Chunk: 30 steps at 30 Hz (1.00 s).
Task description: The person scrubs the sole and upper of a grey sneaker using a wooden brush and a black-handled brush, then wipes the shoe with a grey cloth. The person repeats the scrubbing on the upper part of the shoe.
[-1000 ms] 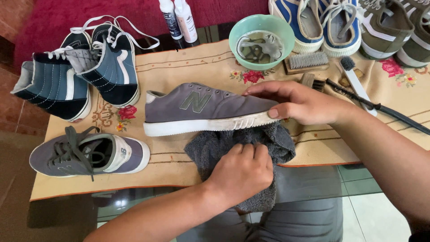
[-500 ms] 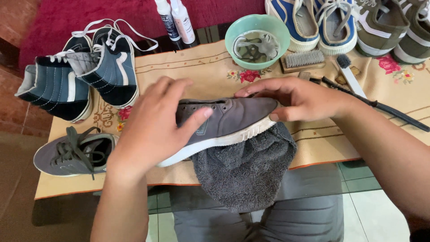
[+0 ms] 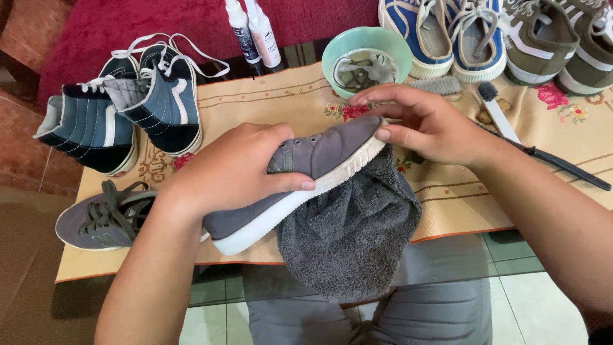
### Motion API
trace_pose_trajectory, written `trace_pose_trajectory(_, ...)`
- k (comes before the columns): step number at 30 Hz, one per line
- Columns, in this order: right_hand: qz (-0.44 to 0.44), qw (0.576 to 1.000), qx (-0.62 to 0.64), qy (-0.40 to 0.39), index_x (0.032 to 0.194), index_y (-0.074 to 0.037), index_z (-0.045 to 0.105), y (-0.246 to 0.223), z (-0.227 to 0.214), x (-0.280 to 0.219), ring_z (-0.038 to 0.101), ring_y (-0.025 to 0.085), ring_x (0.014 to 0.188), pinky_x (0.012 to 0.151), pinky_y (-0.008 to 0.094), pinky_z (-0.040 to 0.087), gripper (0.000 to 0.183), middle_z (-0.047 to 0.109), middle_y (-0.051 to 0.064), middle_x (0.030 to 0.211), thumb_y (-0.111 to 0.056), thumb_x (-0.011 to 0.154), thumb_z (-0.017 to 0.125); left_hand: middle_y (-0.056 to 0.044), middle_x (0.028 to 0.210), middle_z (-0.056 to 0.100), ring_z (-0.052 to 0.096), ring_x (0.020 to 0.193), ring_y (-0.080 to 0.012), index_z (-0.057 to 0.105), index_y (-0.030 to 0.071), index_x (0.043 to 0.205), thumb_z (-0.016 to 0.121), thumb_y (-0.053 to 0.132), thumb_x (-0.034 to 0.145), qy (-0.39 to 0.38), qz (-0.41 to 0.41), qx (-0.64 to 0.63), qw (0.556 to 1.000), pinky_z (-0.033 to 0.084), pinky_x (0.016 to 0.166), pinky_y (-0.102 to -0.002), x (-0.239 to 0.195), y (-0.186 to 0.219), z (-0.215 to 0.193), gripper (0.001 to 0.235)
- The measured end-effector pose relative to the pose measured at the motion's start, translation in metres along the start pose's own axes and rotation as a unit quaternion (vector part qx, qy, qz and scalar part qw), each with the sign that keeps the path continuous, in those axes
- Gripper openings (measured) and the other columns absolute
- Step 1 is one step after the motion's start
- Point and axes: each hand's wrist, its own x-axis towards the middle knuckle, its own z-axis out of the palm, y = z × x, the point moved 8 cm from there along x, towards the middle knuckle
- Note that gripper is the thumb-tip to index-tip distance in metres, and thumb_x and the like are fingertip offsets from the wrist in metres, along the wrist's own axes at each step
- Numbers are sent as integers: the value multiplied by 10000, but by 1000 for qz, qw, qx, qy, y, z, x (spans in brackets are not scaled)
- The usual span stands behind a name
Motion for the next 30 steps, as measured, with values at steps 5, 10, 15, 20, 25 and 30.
trace_pose_trajectory(5,1,991,-21,132,1669,-2,486,-1,-7,0,729,293,1429,1236,431,647,446,632,213,1691,-139,1254,574,14,828,705,633,782,-160,747,194,1079,898,494,1066,119,-58,-137,982,465,714,-390,-15,-7,-28,336)
trace_pose_trajectory(10,46,963,-257,58,1312,-113,743,-15,-4,1,758,155,945,832,334,615,242,816,38,1115,-319,1186,739,25,1019,897,794,913,-70,808,109,1139,814,303,1121,110,-111,-373,915,631,795,-291,-28,16,-37,195)
trace_pose_trajectory(15,41,929,-355,-94,1102,-55,771,6,18,1,805,430,1034,907,515,599,193,853,184,1127,-67,925,847,5,949,823,742,865,-92,776,105,1096,785,327,1139,8,-87,-425,901,610,727,-319,-19,24,17,227)
trace_pose_trajectory(20,51,889,-445,91,1229,-44,713,5,-5,-9,715,437,1013,904,525,552,299,755,185,1095,-3,935,749,-31,1013,846,762,904,-111,777,79,1157,776,304,1125,21,-111,-496,861,629,760,-323,-19,25,31,227)
trace_pose_trajectory(25,-44,848,-517,111,1323,12,655,-40,20,-2,577,489,1237,1125,555,481,552,696,259,1397,98,779,624,25,827,701,644,722,-60,650,148,946,826,263,1142,105,-37,-556,824,508,609,-265,-17,-7,26,288)
trace_pose_trajectory(30,-65,869,-482,-88,1688,-57,582,-10,80,5,591,408,1228,1069,573,523,732,627,218,1702,-176,994,780,-15,823,768,691,693,-90,709,100,910,861,165,1085,166,-23,-622,765,544,610,-257,-21,-35,20,240)
